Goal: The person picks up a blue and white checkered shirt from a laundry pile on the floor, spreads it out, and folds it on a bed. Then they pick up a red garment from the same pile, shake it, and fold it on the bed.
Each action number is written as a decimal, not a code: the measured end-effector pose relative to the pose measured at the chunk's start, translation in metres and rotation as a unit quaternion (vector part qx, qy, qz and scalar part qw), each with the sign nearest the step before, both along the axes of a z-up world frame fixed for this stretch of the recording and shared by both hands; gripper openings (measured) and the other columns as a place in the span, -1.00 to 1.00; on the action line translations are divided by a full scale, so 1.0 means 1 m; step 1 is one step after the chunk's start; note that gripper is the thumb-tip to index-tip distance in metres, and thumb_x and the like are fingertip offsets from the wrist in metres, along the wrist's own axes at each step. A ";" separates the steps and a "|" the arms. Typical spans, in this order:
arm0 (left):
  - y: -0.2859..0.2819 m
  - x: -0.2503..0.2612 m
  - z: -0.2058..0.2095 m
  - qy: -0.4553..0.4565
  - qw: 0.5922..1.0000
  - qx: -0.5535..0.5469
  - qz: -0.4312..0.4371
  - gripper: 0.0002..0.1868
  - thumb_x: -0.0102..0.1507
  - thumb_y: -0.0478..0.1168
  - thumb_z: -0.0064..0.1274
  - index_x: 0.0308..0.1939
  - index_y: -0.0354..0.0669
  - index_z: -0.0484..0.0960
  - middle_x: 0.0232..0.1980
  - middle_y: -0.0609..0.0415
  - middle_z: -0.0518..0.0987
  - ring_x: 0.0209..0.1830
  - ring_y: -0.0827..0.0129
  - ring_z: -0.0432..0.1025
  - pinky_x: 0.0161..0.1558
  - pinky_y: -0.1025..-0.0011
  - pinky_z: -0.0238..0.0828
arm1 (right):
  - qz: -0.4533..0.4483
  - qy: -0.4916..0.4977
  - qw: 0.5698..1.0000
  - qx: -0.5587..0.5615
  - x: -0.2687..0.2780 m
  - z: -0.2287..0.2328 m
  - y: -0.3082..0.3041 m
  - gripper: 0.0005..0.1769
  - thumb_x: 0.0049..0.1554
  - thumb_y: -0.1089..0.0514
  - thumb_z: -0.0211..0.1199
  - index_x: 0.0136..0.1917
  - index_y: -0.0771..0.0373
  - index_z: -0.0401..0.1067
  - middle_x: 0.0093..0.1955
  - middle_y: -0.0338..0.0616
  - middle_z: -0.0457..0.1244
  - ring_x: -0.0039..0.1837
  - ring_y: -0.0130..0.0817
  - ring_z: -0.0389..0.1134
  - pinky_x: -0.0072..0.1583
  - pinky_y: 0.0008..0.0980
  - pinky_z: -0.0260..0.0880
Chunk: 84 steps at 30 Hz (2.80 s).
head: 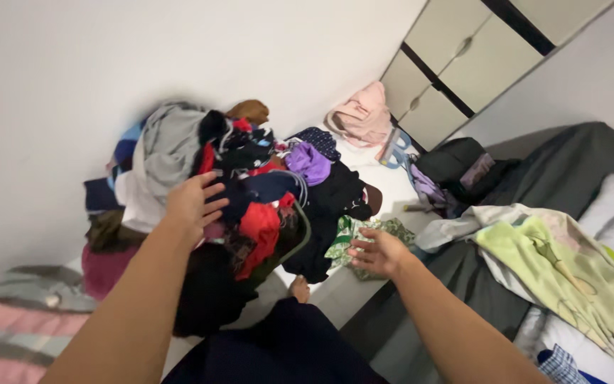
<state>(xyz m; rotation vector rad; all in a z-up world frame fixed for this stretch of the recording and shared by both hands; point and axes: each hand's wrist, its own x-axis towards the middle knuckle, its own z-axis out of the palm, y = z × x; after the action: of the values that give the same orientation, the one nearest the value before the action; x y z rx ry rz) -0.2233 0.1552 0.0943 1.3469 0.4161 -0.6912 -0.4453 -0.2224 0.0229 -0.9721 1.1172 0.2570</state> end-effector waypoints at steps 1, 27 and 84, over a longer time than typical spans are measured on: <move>-0.017 0.004 0.004 0.002 1.000 -0.010 -0.020 -0.48 0.33 0.04 -0.17 0.35 0.04 0.47 0.26 0.06 0.60 0.12 0.12 0.52 0.24 0.14 0.34 | -0.012 -0.002 1.000 -0.007 0.001 0.002 -0.010 -0.56 0.24 0.02 0.10 0.38 0.05 0.28 0.32 -0.03 0.29 0.26 -0.06 0.36 0.26 0.03 0.37; -0.154 0.078 -0.032 0.074 0.992 0.000 0.102 -0.55 0.37 -0.04 -0.22 0.25 -0.04 0.57 0.13 0.06 0.66 0.02 0.15 0.56 0.13 0.20 0.41 | 0.046 0.046 0.998 0.026 0.127 -0.017 -0.139 -0.52 0.26 -0.04 0.16 0.39 0.14 0.28 0.38 0.01 0.26 0.36 0.06 0.33 0.32 0.09 0.36; 0.051 0.012 -0.157 0.095 0.991 0.020 0.091 -0.70 0.33 -0.13 -0.10 0.11 0.03 0.62 -0.01 0.14 0.65 -0.22 0.29 0.52 -0.11 0.28 0.43 | 0.336 0.131 0.921 -0.146 0.207 -0.144 0.086 -0.62 0.17 -0.06 0.17 0.23 0.00 0.50 0.09 -0.21 0.38 0.18 -0.16 0.39 0.26 -0.04 0.30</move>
<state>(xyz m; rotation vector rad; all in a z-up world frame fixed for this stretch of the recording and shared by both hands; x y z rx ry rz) -0.2115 0.2066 -0.0624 1.2670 0.7001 -0.6637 -0.2386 -0.1368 -0.1210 -1.6145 1.0428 0.8125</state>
